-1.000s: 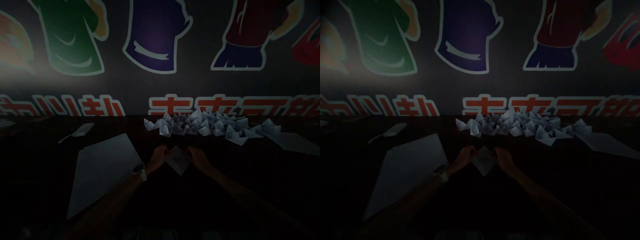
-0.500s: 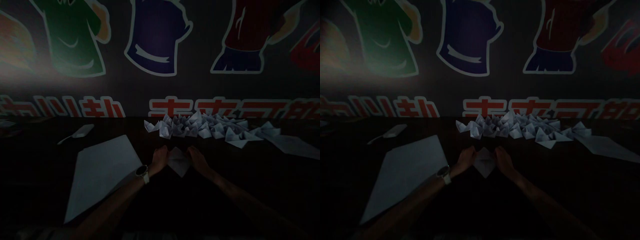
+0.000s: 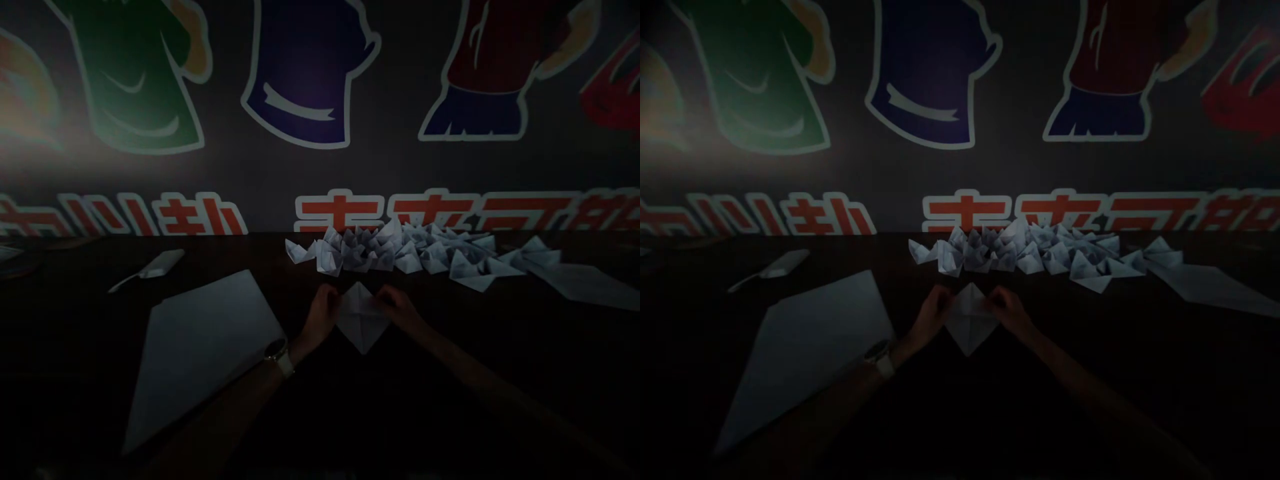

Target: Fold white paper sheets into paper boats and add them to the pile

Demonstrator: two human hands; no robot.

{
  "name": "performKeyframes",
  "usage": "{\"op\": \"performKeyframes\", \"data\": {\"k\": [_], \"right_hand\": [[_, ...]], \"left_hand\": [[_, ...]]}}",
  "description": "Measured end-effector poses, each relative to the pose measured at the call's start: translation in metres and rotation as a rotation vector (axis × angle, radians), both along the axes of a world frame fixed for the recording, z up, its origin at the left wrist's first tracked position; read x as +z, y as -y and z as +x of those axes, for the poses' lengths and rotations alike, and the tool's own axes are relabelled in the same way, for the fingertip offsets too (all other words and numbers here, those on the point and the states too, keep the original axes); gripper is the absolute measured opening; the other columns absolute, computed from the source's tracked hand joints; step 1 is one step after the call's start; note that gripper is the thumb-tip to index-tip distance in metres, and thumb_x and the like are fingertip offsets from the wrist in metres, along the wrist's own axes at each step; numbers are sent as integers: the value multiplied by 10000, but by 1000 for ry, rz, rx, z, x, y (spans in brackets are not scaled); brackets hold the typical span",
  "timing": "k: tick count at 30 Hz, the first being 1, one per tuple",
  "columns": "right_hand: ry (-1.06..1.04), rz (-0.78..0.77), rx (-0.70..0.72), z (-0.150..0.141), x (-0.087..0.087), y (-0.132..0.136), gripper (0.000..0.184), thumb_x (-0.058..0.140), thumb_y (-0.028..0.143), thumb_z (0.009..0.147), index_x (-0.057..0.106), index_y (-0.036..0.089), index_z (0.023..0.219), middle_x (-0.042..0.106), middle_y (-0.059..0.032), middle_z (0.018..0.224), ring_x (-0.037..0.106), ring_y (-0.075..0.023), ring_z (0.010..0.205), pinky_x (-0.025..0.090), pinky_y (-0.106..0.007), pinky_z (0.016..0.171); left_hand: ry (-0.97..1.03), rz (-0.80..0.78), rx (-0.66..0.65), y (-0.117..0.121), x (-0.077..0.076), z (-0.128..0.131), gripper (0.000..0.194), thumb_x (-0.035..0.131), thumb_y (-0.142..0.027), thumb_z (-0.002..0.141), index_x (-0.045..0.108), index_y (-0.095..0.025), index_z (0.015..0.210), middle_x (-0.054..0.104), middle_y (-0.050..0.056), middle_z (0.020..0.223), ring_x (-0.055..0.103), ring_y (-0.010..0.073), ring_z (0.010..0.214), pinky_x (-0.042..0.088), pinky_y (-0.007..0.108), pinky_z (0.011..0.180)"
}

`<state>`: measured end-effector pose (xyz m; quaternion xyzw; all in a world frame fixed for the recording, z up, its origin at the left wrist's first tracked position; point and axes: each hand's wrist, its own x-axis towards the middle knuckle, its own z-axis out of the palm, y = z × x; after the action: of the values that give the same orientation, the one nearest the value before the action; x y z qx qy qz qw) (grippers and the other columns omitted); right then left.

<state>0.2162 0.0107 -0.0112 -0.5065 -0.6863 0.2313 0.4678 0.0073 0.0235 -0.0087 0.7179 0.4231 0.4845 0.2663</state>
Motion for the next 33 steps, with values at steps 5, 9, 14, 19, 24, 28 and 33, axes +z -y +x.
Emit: {"op": "performKeyframes", "data": {"k": [5,9,14,19,24,28,33], "right_hand": [[-112,148,-142,-10,8,11,270,574,431,747,474,198,653,503,27,597,480,-128,587,383,-238,550],[-117,157,-121,-16,12,20,280,564,429,764,447,204,645,474,29,593,458,-123,583,374,-234,545],[-105,162,-88,-17,11,23,287,543,449,778,439,210,657,477,25,611,455,-127,597,379,-245,571],[-93,172,-52,-16,6,22,292,534,456,783,444,209,658,490,18,624,469,-132,613,387,-244,584],[-95,165,-42,-16,7,23,269,536,430,788,468,201,663,489,20,622,476,-127,608,390,-239,582],[-132,89,-7,-19,13,25,242,560,431,763,543,190,741,560,2,693,506,-137,649,412,-240,586],[-223,22,-39,-21,15,26,325,540,500,756,555,181,694,548,12,637,491,-129,591,395,-226,519]], "left_hand": [[512,-386,-208,12,11,3,455,652,-409,705,568,-122,1047,634,85,931,574,179,834,436,275,709],[699,-487,-320,19,19,3,472,695,-412,668,620,-119,1031,661,87,915,585,163,758,436,265,668],[731,-501,-303,19,21,2,388,715,-401,647,671,-126,916,671,53,801,578,145,702,432,259,653],[743,-501,-272,18,22,1,301,729,-381,632,680,-116,764,652,25,681,552,116,620,419,241,620],[679,-396,-266,18,26,-1,354,700,-360,674,659,-138,946,675,43,840,581,144,742,436,250,684],[500,-272,-204,18,22,-1,356,669,-370,701,653,-142,974,678,59,901,593,171,803,447,256,701],[320,-230,-201,24,16,5,302,658,-340,706,674,-155,944,690,58,909,609,190,820,465,270,718]]}}
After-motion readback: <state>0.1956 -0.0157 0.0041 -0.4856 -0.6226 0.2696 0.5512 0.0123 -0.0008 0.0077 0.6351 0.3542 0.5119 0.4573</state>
